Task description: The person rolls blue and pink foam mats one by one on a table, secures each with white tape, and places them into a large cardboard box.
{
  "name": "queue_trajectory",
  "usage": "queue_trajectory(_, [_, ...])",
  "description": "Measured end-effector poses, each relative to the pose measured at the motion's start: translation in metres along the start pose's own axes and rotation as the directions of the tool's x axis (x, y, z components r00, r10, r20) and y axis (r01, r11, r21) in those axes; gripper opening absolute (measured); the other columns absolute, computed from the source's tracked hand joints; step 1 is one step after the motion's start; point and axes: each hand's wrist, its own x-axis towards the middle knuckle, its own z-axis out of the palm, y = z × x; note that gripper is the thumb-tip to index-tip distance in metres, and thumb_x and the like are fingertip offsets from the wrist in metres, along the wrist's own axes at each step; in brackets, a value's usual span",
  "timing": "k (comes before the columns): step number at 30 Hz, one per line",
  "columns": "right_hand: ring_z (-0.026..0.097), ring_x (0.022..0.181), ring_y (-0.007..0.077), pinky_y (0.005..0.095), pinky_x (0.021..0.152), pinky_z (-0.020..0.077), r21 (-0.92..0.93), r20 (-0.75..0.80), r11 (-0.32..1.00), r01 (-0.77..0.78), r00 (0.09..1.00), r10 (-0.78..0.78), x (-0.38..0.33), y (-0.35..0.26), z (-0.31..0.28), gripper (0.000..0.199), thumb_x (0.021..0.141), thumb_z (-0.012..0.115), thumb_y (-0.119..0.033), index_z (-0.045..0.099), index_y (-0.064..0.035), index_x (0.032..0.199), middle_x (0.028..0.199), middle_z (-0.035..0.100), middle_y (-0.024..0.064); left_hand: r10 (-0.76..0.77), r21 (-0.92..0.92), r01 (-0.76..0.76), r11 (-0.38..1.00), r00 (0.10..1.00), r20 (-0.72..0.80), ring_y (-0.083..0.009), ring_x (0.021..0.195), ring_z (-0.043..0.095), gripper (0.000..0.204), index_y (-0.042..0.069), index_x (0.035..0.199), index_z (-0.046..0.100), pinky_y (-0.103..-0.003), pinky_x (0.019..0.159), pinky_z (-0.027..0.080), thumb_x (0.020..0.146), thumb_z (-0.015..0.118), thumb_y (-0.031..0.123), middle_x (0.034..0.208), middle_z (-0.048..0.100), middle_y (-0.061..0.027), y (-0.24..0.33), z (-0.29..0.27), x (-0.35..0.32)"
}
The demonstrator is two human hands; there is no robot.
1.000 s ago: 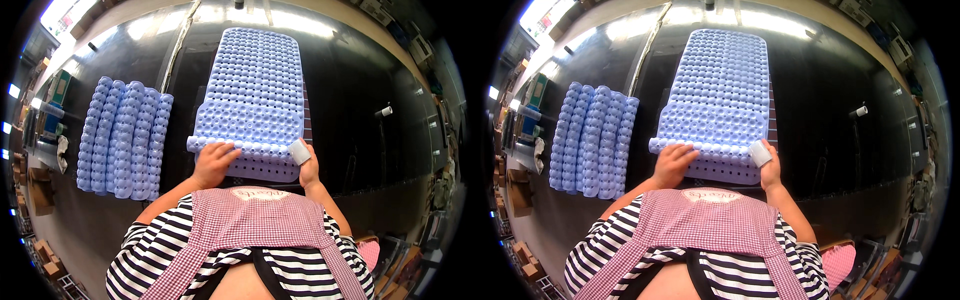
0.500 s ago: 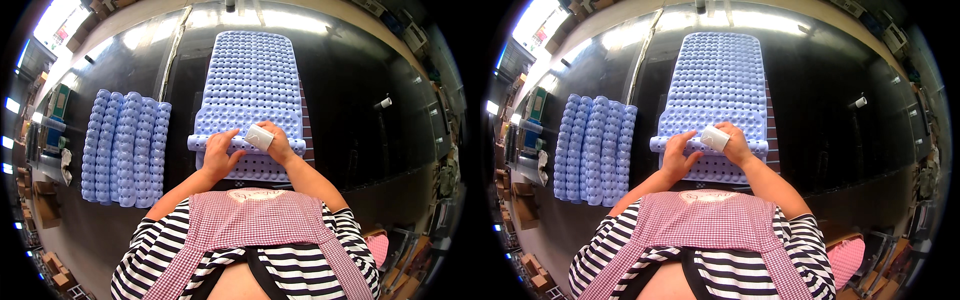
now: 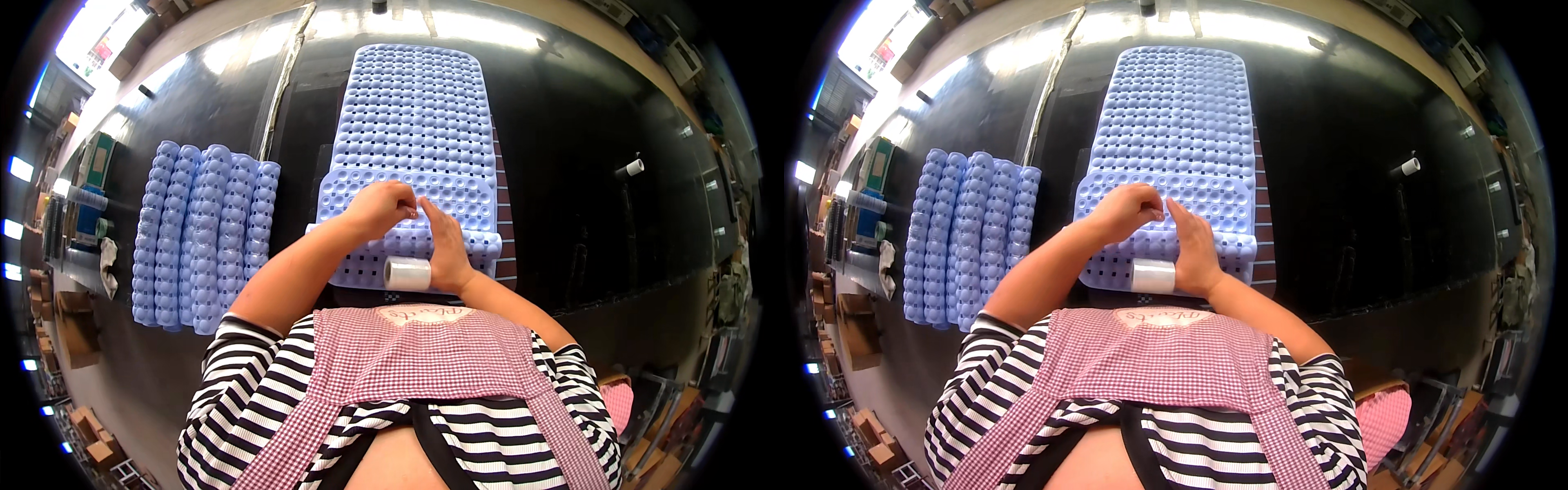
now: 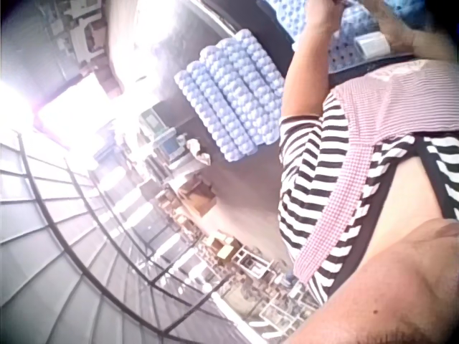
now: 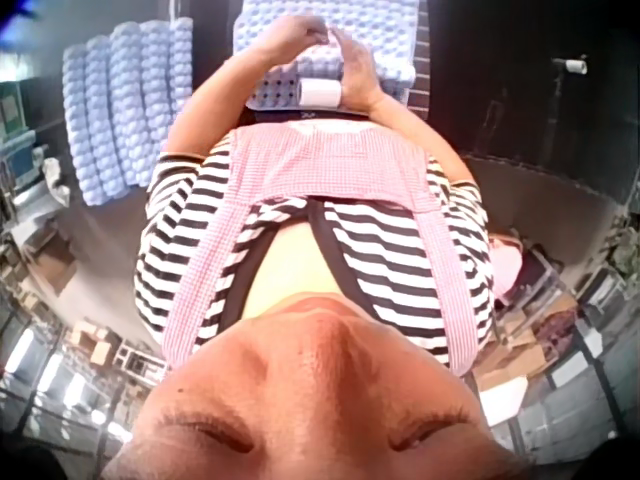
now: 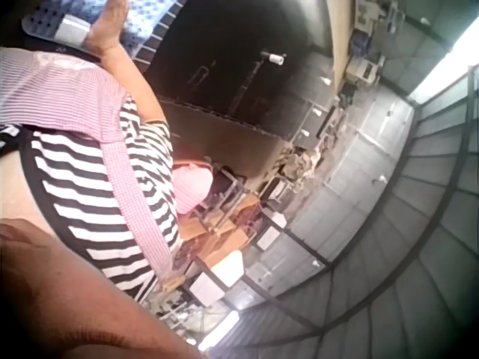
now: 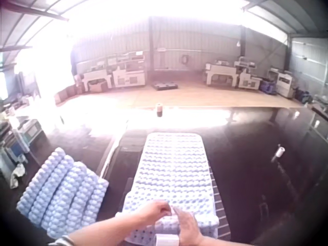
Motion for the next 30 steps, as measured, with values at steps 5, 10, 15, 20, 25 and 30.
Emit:
queue_trajectory(5, [0.057,0.122,0.0305,0.0467,0.105,0.0344,0.018,0.06,1.0,0.018,0.998,-0.019,-0.021,-0.008,0.001,0.112,0.077,0.08,-0.052,0.024,-0.0033,0.161,0.131,0.065,0.012,-0.193,0.171,0.154,0.973,0.95,0.245,-0.0316,0.087,0.069,0.029,0.007,0.095,0.072,-0.043,0.078,0.053,0.081,0.083,0.03,0.09,0.072,-0.0121,-0.032,0.019,0.013])
queue_trajectory(10, [0.061,0.114,0.0286,0.0463,0.103,0.0367,-0.057,0.095,0.998,-0.019,0.995,0.025,-0.007,0.013,0.011,0.106,0.08,0.078,-0.045,0.025,-0.0008,0.16,0.12,0.07,0.0084,-0.329,0.226,0.32,0.92,0.944,0.003,-0.0306,0.091,0.07,0.028,0.01,0.095,0.07,-0.043,0.081,0.053,0.079,0.083,0.029,0.092,0.073,-0.0103,-0.047,0.001,0.001])
queue_trajectory(15, [0.064,0.111,0.0296,0.0447,0.104,0.0407,0.041,0.176,0.982,-0.186,0.969,0.176,0.047,0.046,0.011,0.084,0.082,0.077,-0.033,0.042,-0.0046,0.153,0.112,0.073,0.0074,0.062,0.21,-0.031,0.977,0.988,-0.144,-0.0296,0.102,0.068,0.021,0.01,0.104,0.07,-0.043,0.09,0.051,0.084,0.074,0.013,0.107,0.073,-0.0092,-0.038,0.004,-0.065])
queue_trajectory(20, [0.066,0.087,0.0089,0.0274,0.074,0.0534,0.696,0.264,0.576,-0.428,0.899,0.349,0.103,0.076,0.004,0.02,0.092,0.073,-0.019,0.073,-0.0051,0.106,0.099,0.073,0.0013,0.166,0.556,-0.069,0.828,0.978,-0.126,-0.0313,0.153,0.03,0.081,0.008,0.152,0.044,-0.06,0.123,0.011,0.081,0.078,0.025,0.164,0.034,-0.0134,-0.04,0.04,-0.081])
queue_trajectory(25, [0.069,0.089,0.0116,0.03,0.079,0.0556,0.608,0.16,0.743,-0.28,0.96,0.231,0.098,0.053,-0.011,0.02,0.089,0.075,-0.014,0.075,-0.004,0.106,0.1,0.075,0.0058,0.01,0.576,0.076,0.814,0.989,-0.146,-0.0339,0.151,0.031,0.09,0.01,0.154,0.04,-0.059,0.121,0.021,0.078,0.081,0.032,0.163,0.036,-0.0146,-0.061,0.014,0.004])
queue_trajectory(30, [0.066,0.125,0.0269,0.0434,0.113,0.0437,0.143,0.061,0.983,0.117,0.99,-0.127,0.072,0.052,-0.004,0.044,0.083,0.08,-0.018,0.072,-0.0062,0.125,0.129,0.071,0.014,-0.225,0.57,0.16,0.806,0.973,0.046,-0.0359,0.149,0.034,0.088,0.015,0.146,0.052,-0.054,0.119,0.03,0.069,0.088,0.037,0.16,0.04,-0.015,-0.055,-0.028,0.065])
